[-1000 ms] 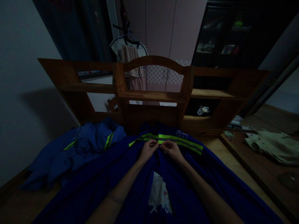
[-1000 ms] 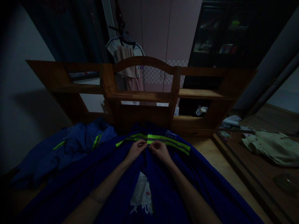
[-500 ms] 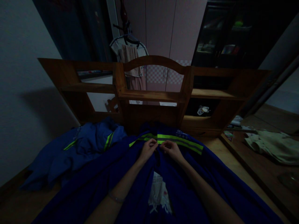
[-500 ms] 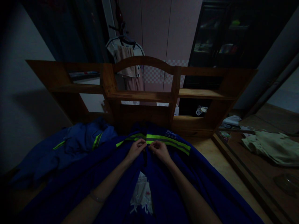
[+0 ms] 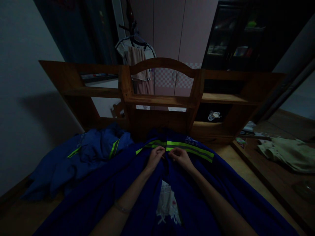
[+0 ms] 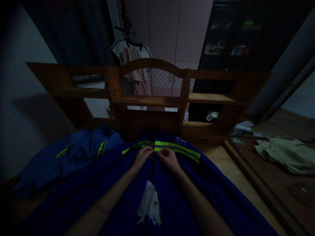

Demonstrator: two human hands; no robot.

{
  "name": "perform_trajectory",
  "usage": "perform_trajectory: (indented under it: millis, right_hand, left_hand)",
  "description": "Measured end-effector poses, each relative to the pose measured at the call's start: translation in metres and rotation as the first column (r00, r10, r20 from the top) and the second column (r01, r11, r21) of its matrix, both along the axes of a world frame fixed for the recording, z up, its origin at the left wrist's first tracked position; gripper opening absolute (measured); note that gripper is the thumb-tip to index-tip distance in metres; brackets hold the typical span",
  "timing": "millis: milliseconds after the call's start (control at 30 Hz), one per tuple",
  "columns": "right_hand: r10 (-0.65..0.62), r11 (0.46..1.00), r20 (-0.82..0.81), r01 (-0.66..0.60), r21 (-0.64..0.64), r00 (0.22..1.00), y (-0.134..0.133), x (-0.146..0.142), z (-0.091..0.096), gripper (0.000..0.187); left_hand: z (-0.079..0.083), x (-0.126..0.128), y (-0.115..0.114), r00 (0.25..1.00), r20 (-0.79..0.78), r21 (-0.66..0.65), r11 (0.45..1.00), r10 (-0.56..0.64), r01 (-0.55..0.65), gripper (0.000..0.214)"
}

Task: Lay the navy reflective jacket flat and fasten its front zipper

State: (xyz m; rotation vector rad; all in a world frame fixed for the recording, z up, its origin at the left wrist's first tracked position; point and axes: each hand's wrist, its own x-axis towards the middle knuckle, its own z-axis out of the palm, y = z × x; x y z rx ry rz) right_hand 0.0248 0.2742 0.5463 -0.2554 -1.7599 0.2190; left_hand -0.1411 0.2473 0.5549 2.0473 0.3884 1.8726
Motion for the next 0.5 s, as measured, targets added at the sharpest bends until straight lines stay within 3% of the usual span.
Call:
perform_trajectory:
  millis: [133,233,333,500]
  right_hand:
    - [-0.004,1.0,-0.007,0.004,-0.001,1.0,0.0029,0.0,0.0008,0.031]
    - [-0.002,1.0,-0.004,0.002,0.002,1.0,0.0041,0.0,0.001,0.031]
    - [0.001,1.0,0.009,-0.001,0.016,1.0,0.0035,-0.0002,0.0007,0.03]
    - [-0.003,1.0,0.012,0.002,0.027,1.0,0.0038,-0.0008,0.0,0.028]
  left_hand:
    - [0.0003,0.0006,-0.0005,1.0,0.019,-0.018,1.0,-0.017,0.018,0.021]
    - [0.0003,0.0006,0.003,0.999,0.034,-0.06,0.998,-0.01,0.012,0.036]
    - [-0.0003,0.0007,0.0073,0.998,0.009,-0.062,0.996,0.059,-0.059,0.052]
    - [-0.0013,0.0029,0.0079,0.978,-0.051,0.027,0.979,0.201,-0.2,0.041]
